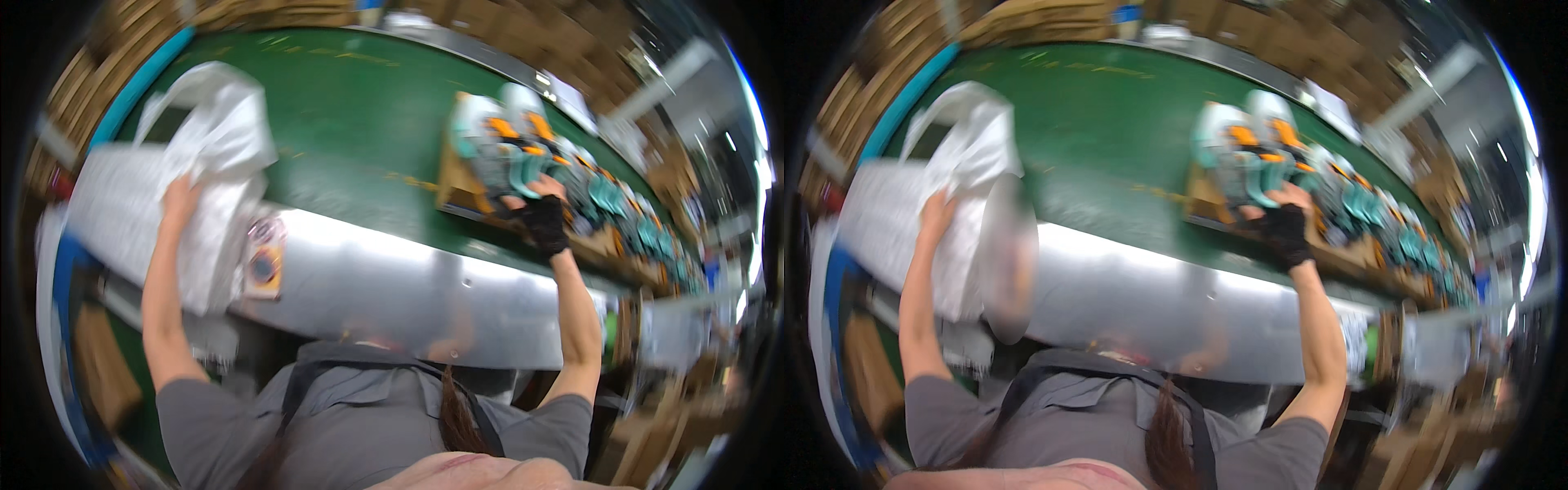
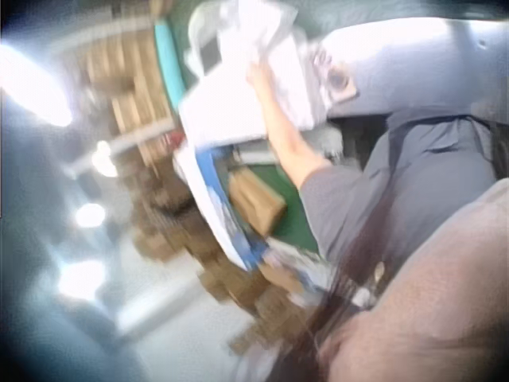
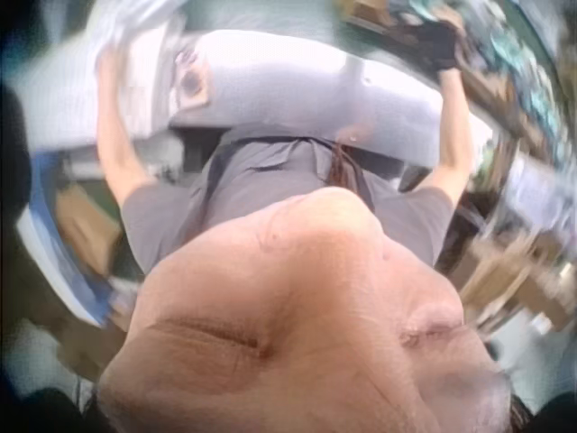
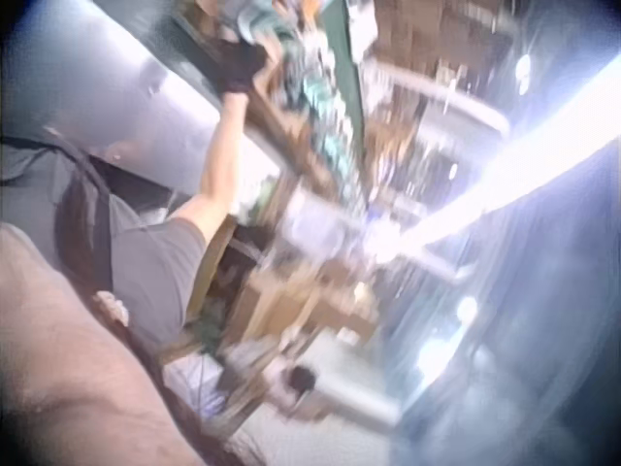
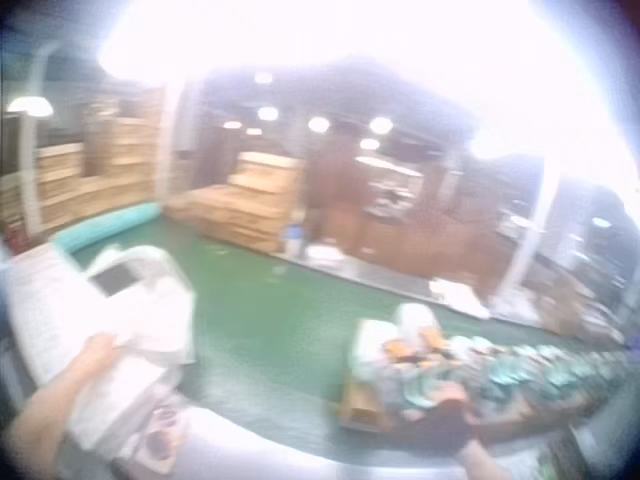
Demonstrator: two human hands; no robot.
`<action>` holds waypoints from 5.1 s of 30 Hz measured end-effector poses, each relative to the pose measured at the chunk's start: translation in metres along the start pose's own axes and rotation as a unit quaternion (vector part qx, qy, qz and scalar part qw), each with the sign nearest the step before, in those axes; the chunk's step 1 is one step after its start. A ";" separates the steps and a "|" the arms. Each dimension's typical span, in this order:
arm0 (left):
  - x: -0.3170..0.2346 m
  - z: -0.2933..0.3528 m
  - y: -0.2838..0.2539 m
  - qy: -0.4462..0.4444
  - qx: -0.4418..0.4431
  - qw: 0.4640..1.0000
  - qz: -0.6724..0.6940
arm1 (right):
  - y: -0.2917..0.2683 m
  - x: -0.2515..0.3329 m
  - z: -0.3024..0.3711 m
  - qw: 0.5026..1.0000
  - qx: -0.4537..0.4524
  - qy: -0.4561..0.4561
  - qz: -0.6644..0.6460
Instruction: The person places a pair of teal and orange sneakers into a cardboard box, wraps them in tissue paper, and closes the box. This process is repeated for multiple pairs of shoes on a conveyor belt.
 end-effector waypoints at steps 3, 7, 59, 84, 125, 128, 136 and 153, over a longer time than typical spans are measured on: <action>0.004 -0.020 0.000 0.053 -0.032 0.998 -0.019 | -0.005 0.075 0.013 0.983 0.165 -0.065 0.052; -0.104 -0.018 -0.042 0.215 0.015 0.960 0.180 | -0.002 0.167 0.054 0.957 0.232 -0.173 -0.013; -0.315 -0.022 0.095 0.240 0.084 0.936 0.244 | 0.081 -0.134 0.220 0.501 -0.226 0.591 -0.590; -0.494 0.058 -0.077 0.553 -0.016 0.693 0.462 | 0.020 -0.062 0.029 0.614 -0.106 0.393 -0.677; -0.139 -0.084 0.105 -0.097 0.333 0.661 0.665 | 0.021 0.222 0.080 0.892 0.364 -0.184 -0.195; -0.158 -0.080 0.107 -0.085 0.380 0.702 0.596 | 0.056 0.233 0.133 0.911 0.371 -0.175 -0.050; -0.111 -0.127 0.058 -0.043 0.265 0.807 0.526 | 0.049 0.246 0.044 0.877 0.468 -0.072 -0.078; -0.295 -0.125 -0.008 0.150 0.373 0.673 0.621 | 0.278 0.165 -0.085 0.784 0.308 0.204 -0.498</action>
Point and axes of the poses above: each hand's wrist, its own z-axis away from the middle knuckle, its own y-axis out of the palm, x = y × z, the point moved 7 cm from there along -z, towards the middle knuckle, and after that the axes turned 6 degrees about x, right-handed, at the moved point
